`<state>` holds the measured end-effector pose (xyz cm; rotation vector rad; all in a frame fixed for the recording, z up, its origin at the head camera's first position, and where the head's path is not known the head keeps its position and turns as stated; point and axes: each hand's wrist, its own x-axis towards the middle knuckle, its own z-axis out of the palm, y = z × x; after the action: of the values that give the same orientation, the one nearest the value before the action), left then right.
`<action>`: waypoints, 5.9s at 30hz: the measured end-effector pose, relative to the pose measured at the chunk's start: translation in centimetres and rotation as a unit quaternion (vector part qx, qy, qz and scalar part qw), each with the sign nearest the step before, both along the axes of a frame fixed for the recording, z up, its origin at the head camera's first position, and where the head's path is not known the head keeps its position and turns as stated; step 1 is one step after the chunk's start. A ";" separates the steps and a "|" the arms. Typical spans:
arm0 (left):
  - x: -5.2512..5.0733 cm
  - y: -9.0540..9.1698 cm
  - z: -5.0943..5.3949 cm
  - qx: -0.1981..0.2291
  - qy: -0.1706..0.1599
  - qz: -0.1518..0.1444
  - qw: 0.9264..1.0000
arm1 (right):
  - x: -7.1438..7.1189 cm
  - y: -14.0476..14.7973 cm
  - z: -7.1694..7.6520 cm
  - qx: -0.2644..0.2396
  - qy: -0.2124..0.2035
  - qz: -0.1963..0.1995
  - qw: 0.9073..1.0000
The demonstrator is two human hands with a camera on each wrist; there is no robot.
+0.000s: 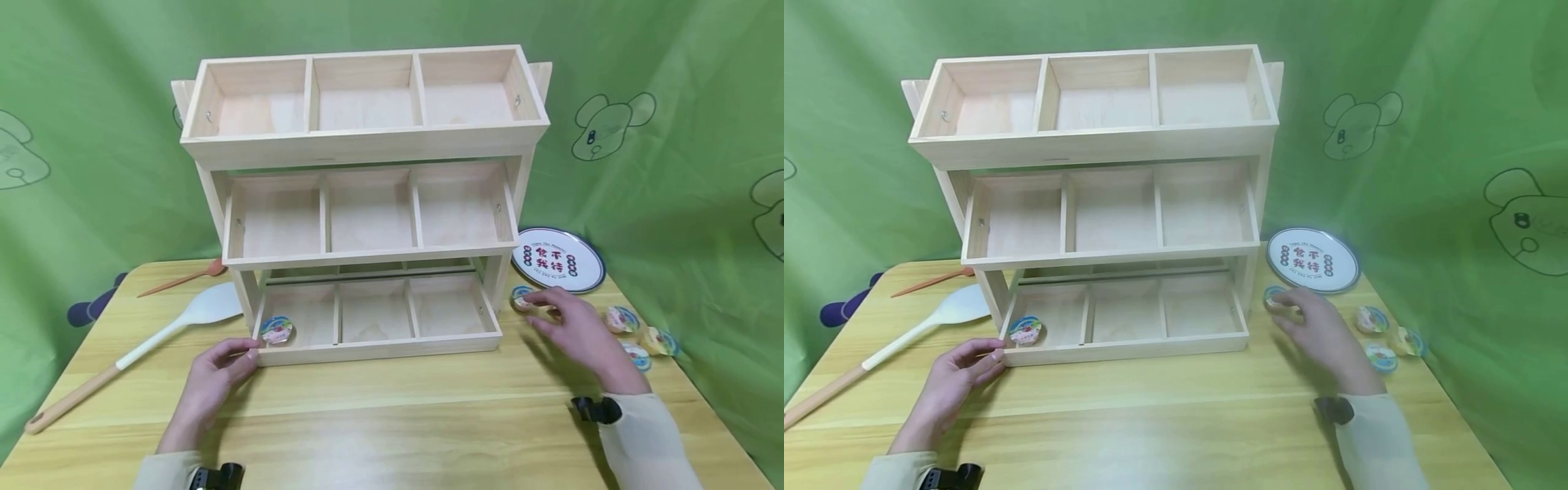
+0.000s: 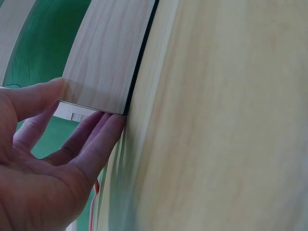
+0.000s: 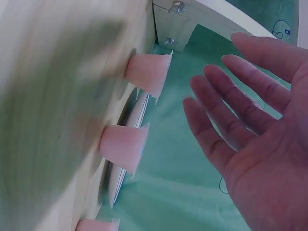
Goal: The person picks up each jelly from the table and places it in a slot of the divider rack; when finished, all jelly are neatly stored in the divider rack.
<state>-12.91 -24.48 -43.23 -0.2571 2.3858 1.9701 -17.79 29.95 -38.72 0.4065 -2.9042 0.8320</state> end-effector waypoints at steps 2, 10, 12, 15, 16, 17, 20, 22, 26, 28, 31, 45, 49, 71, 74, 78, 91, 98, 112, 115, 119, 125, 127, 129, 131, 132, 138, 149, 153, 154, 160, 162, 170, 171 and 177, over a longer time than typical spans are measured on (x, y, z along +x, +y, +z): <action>0.0 0.0 0.0 0.001 0.000 0.000 1.000 | -0.2 0.0 0.0 0.000 -0.006 0.001 1.000; 0.1 -0.1 -0.2 0.004 -0.004 0.000 1.000 | -1.2 -0.1 -0.5 0.014 0.023 0.016 1.000; 0.1 -0.1 -0.1 0.008 -0.006 -0.001 1.000 | -1.5 -0.2 -0.6 0.020 0.039 0.022 0.999; 0.1 -0.1 0.0 0.012 -0.006 -0.002 1.000 | -2.0 -0.4 -0.7 0.033 0.050 0.029 0.998; 0.1 -0.1 0.0 0.014 -0.007 -0.003 1.000 | -2.2 -0.4 -0.7 0.039 0.048 0.029 0.998; 0.1 -0.1 0.0 0.014 -0.007 -0.004 1.000 | -2.3 -0.4 -0.7 0.041 0.041 0.028 0.998; 0.1 -0.1 0.1 0.014 -0.008 -0.006 1.000 | -2.8 -0.5 -0.8 0.054 0.008 0.025 0.998; 0.1 -0.1 0.1 0.015 -0.011 -0.007 1.000 | -3.1 -0.5 -0.8 0.063 -0.015 0.026 0.998; 0.0 -0.2 0.2 0.004 -0.017 -0.009 1.000 | -3.7 -0.4 -1.1 0.086 -0.032 0.034 0.995; 0.0 -0.3 0.3 0.000 -0.018 -0.010 1.000 | -3.9 -0.4 -1.2 0.100 -0.030 0.036 0.994; 0.0 -0.3 0.3 0.001 -0.021 -0.012 1.000 | -4.3 -0.4 -1.5 0.116 -0.030 0.042 0.992; -0.1 -0.3 -0.1 0.010 -0.012 -0.007 1.000 | -5.2 -0.8 -1.6 0.144 -0.010 0.036 0.989; -0.1 -0.1 -0.1 0.006 -0.008 -0.006 1.000 | -5.2 -0.6 -1.7 0.143 -0.010 0.030 0.989; -0.2 -0.1 0.0 0.002 -0.019 -0.001 1.000 | -2.8 -0.8 0.5 0.139 -0.009 0.037 0.990; -0.2 -0.2 0.0 0.002 -0.018 -0.002 1.000 | -2.4 -1.0 0.7 0.140 -0.008 0.039 0.989; -0.2 -0.2 0.0 -0.003 -0.018 -0.006 1.000 | -1.9 -1.1 1.0 0.145 -0.006 0.043 0.989; -0.1 -0.3 -0.1 0.011 -0.015 -0.006 1.000 | -0.2 -2.0 2.3 0.131 -0.005 0.060 0.990; -0.2 -0.3 -0.2 0.013 -0.020 -0.005 1.000 | 0.6 -2.9 3.2 0.129 0.012 0.071 0.989; -0.2 -0.3 -0.3 0.013 -0.021 -0.008 1.000 | 0.6 -6.1 3.2 0.102 0.072 0.125 0.984; -0.2 -0.3 -0.2 0.014 -0.020 -0.009 1.000 | 0.5 -6.9 2.9 0.095 0.069 0.131 0.984; -0.2 -0.3 -0.2 0.014 -0.019 -0.012 1.000 | 0.4 -7.7 2.6 0.083 0.065 0.148 0.983; -0.2 -0.3 -0.1 0.018 -0.022 -0.015 0.999 | 0.2 -8.8 2.1 0.064 0.065 0.174 0.981; -0.2 -0.3 -0.1 0.018 -0.024 -0.015 0.999 | 0.1 -9.1 2.0 0.062 0.068 0.179 0.980; -0.2 -0.3 0.0 0.017 -0.027 -0.015 0.999 | 0.0 -9.4 2.0 0.063 0.067 0.181 0.979; -0.2 -0.3 0.1 0.014 -0.027 -0.015 0.999 | -0.1 -9.7 2.0 0.067 0.064 0.180 0.979; -0.2 -0.3 0.1 0.012 -0.027 -0.015 0.999 | -0.2 -9.9 2.0 0.069 0.062 0.178 0.980; -0.3 -0.2 0.0 0.012 -0.022 -0.015 1.000 | -0.5 -10.8 2.0 0.079 0.050 0.180 0.979; -0.2 -0.2 -0.1 0.017 -0.020 -0.015 1.000 | -0.8 -13.4 2.2 0.081 0.049 0.194 0.976; -0.2 -0.2 0.0 0.015 -0.022 -0.017 1.000 | -0.9 -14.3 2.2 0.071 0.050 0.204 0.975; -0.2 -0.2 0.0 0.014 -0.022 -0.017 1.000 | -0.9 -14.6 2.3 0.069 0.050 0.208 0.975; -0.2 -0.2 0.1 0.013 -0.018 -0.015 1.000 | -1.0 -16.2 2.5 0.070 0.058 0.227 0.970; -0.2 -0.2 0.2 0.014 -0.017 -0.015 1.000 | -1.0 -16.7 2.7 0.075 0.062 0.228 0.969; -0.2 -0.3 0.1 0.010 -0.021 -0.017 1.000 | -1.4 -18.8 3.3 0.097 0.062 0.245 0.963; -0.2 -0.3 0.1 0.009 -0.021 -0.016 1.000 | -1.5 -19.1 3.3 0.098 0.062 0.249 0.961; 0.1 -0.6 0.0 0.006 -0.019 -0.016 1.000 | -2.1 -21.0 3.1 0.091 0.061 0.276 0.955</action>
<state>-12.86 -25.11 -43.21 -0.2513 2.3386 1.9466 -19.89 8.96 -35.60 1.2773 -2.7819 0.5539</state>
